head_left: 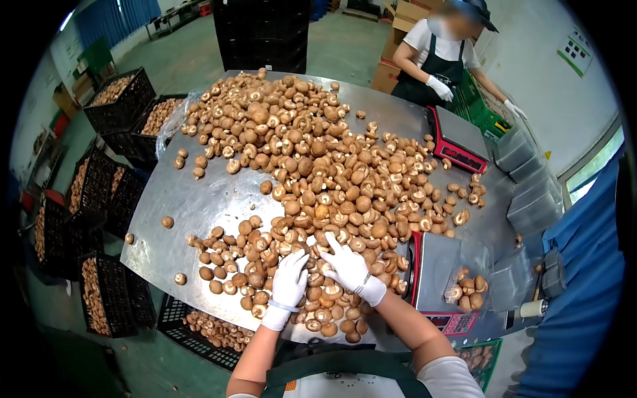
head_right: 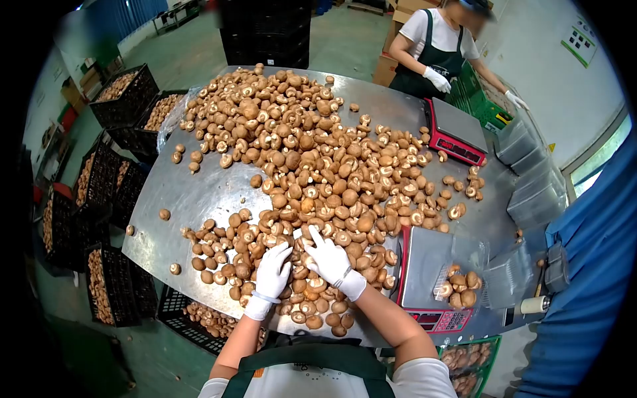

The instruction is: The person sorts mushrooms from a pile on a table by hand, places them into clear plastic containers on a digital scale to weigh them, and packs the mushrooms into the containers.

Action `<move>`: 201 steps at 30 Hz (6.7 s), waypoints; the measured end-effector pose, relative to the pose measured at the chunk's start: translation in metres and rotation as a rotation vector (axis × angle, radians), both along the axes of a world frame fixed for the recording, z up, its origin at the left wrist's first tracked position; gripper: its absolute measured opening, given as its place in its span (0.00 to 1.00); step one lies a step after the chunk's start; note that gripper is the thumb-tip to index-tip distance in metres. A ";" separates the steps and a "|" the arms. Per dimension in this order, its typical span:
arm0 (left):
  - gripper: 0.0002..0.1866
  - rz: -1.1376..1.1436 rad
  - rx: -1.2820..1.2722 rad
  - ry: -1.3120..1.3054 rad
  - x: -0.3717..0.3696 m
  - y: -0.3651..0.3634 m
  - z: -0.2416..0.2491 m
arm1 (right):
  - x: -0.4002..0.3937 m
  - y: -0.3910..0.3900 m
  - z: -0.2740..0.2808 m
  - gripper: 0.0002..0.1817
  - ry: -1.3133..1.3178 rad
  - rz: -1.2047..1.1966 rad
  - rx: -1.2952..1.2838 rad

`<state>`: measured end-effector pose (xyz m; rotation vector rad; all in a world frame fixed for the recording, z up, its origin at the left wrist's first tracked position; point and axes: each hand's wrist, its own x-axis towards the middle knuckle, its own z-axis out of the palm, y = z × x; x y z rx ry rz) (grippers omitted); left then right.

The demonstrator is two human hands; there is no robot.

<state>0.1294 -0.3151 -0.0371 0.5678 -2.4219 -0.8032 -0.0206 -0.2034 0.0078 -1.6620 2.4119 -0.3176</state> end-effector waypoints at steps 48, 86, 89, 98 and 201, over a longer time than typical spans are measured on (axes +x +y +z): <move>0.18 -0.208 0.015 0.208 -0.108 0.246 0.081 | -0.086 0.379 0.068 0.31 0.105 -0.408 -0.496; 0.14 -0.415 1.402 -0.140 -0.123 0.244 0.059 | -0.154 0.384 0.062 0.25 -0.902 -1.055 -0.999; 0.13 -0.410 1.326 -0.180 -0.126 0.258 0.053 | -0.117 0.390 0.088 0.23 -0.769 -0.897 -1.190; 0.23 -0.309 1.478 0.261 -0.136 0.242 0.082 | -0.068 0.422 0.068 0.24 -0.631 -0.996 -1.036; 0.22 -0.256 0.674 -0.202 0.039 0.238 0.029 | -0.099 0.414 0.058 0.05 0.058 -0.119 -0.228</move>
